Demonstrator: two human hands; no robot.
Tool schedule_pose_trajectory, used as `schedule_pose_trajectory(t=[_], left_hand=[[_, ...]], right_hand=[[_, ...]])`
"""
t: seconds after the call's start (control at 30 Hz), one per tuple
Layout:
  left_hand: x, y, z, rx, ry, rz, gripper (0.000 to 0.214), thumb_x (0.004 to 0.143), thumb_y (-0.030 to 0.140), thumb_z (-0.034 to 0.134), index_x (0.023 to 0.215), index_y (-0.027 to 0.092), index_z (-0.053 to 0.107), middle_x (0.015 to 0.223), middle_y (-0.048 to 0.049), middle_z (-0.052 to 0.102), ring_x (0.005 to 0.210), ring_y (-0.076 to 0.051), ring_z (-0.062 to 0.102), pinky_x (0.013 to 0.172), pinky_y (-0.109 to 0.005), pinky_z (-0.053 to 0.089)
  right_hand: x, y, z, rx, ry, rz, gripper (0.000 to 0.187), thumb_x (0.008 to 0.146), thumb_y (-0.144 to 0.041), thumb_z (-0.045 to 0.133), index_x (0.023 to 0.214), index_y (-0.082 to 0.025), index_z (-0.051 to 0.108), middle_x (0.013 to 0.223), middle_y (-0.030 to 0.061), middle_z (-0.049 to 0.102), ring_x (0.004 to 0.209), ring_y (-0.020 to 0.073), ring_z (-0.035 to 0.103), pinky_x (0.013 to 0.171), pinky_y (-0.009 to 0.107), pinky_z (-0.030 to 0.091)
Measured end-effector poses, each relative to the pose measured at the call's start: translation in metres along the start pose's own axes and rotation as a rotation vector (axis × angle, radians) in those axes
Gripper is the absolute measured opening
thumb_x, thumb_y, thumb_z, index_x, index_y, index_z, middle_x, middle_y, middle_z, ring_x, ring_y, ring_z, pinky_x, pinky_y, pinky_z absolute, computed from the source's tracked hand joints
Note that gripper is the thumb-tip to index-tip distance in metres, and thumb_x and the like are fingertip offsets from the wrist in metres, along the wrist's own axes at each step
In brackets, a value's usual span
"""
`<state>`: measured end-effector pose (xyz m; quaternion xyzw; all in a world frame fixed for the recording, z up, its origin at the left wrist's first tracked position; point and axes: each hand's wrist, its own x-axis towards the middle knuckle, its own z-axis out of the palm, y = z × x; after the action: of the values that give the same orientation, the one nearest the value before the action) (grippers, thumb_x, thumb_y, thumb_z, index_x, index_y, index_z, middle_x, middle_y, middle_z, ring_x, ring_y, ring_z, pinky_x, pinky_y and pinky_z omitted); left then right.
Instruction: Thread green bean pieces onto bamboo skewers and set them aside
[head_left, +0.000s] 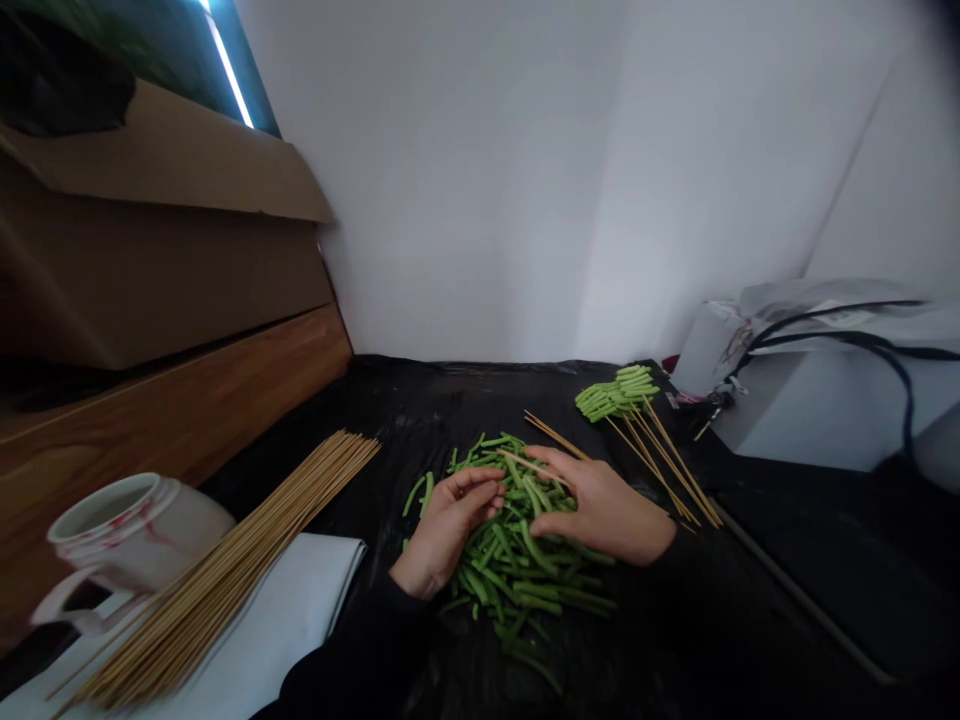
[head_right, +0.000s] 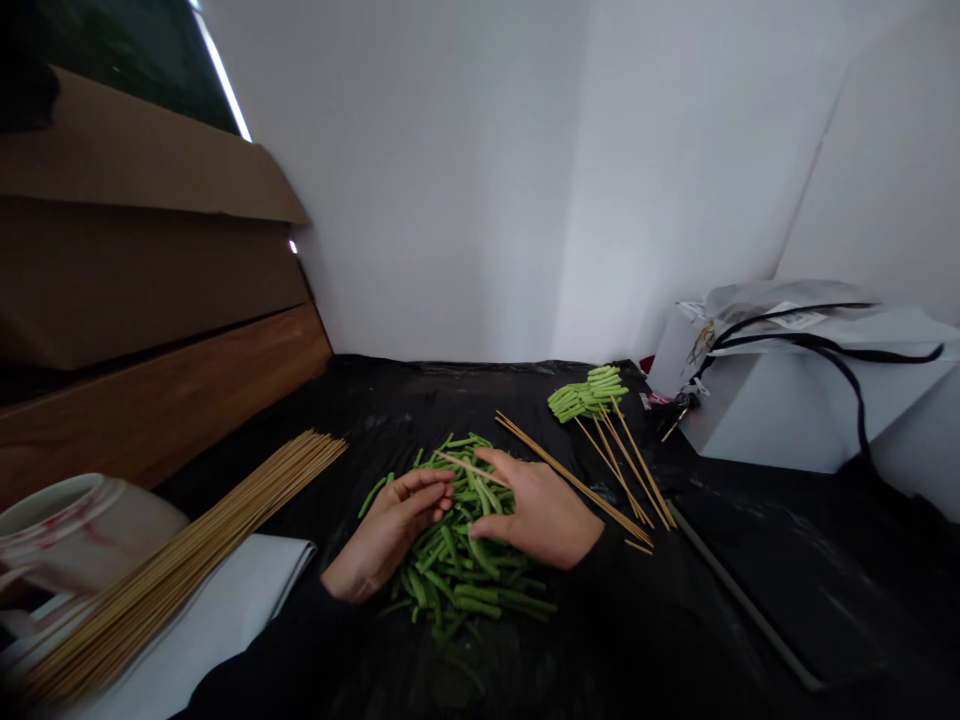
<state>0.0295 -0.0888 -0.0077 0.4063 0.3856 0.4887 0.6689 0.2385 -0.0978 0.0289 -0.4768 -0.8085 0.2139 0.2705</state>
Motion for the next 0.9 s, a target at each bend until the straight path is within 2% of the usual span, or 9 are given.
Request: schedule_pose_trajectory(t=[0.1, 0.17, 0.2, 0.4, 0.6, 0.8, 0.9], left_hand=[[0.001, -0.002, 0.001, 0.058, 0.011, 0.029, 0.029, 0.068, 0.028, 0.080, 0.092, 0.013, 0.074, 0.083, -0.0061, 0.070, 0.071, -0.011, 0.061, 0.065, -0.019, 0.046], [0.002, -0.003, 0.002, 0.082, 0.011, 0.048, 0.029, 0.068, 0.029, 0.080, 0.092, 0.013, 0.074, 0.083, -0.0061, 0.070, 0.070, -0.010, 0.061, 0.064, -0.019, 0.046], [0.002, -0.003, 0.002, 0.092, 0.011, 0.054, 0.028, 0.068, 0.029, 0.080, 0.092, 0.014, 0.074, 0.083, -0.0062, 0.070, 0.070, -0.010, 0.060, 0.063, -0.019, 0.045], [0.001, -0.002, 0.003, 0.135, 0.028, 0.055, 0.026, 0.070, 0.029, 0.078, 0.091, 0.014, 0.074, 0.081, -0.0050, 0.069, 0.068, -0.010, 0.059, 0.060, -0.018, 0.043], [0.001, -0.002, 0.004, 0.134, 0.052, 0.080, 0.025, 0.071, 0.031, 0.077, 0.089, 0.015, 0.074, 0.080, -0.0045, 0.068, 0.066, -0.010, 0.057, 0.056, -0.018, 0.039], [0.001, 0.002, 0.003, 0.124, 0.080, 0.092, 0.025, 0.069, 0.030, 0.078, 0.087, 0.014, 0.075, 0.076, -0.0042, 0.068, 0.063, -0.010, 0.056, 0.055, -0.018, 0.038], [0.000, 0.005, 0.002, 0.117, 0.086, 0.106, 0.025, 0.069, 0.030, 0.077, 0.087, 0.014, 0.075, 0.076, -0.0048, 0.068, 0.063, -0.010, 0.055, 0.054, -0.019, 0.038]], right_hand=[[-0.002, 0.018, -0.002, 0.005, 0.150, 0.057, 0.038, 0.081, -0.036, 0.062, 0.117, -0.024, 0.061, 0.090, 0.0001, 0.072, 0.078, 0.0160, 0.065, 0.075, 0.027, 0.046], [-0.003, 0.028, 0.000, -0.073, 0.212, 0.032, 0.020, 0.085, -0.033, 0.058, 0.099, -0.022, 0.067, 0.087, 0.0014, 0.070, 0.079, 0.0161, 0.064, 0.075, 0.027, 0.044], [-0.004, 0.031, 0.002, -0.116, 0.219, 0.019, 0.017, 0.086, -0.032, 0.057, 0.093, -0.021, 0.068, 0.087, 0.0022, 0.069, 0.081, 0.0165, 0.063, 0.075, 0.027, 0.044], [-0.009, 0.025, 0.015, -0.240, 0.231, 0.034, 0.024, 0.093, -0.029, 0.047, 0.079, -0.021, 0.065, 0.083, 0.0023, 0.063, 0.081, 0.0144, 0.060, 0.076, 0.024, 0.040], [0.001, 0.008, 0.019, -0.312, 0.279, 0.085, 0.025, 0.093, -0.030, 0.048, 0.075, -0.021, 0.062, 0.083, 0.0016, 0.062, 0.078, 0.0129, 0.059, 0.071, 0.023, 0.037], [0.031, -0.004, 0.026, -0.465, 0.150, 0.186, 0.027, 0.088, -0.038, 0.054, 0.073, -0.020, 0.065, 0.084, 0.0033, 0.063, 0.078, 0.0143, 0.062, 0.067, 0.024, 0.037], [0.042, -0.006, 0.031, -0.492, 0.121, 0.199, 0.019, 0.082, -0.034, 0.060, 0.071, -0.019, 0.066, 0.083, 0.0041, 0.063, 0.076, 0.0153, 0.062, 0.064, 0.025, 0.037]])
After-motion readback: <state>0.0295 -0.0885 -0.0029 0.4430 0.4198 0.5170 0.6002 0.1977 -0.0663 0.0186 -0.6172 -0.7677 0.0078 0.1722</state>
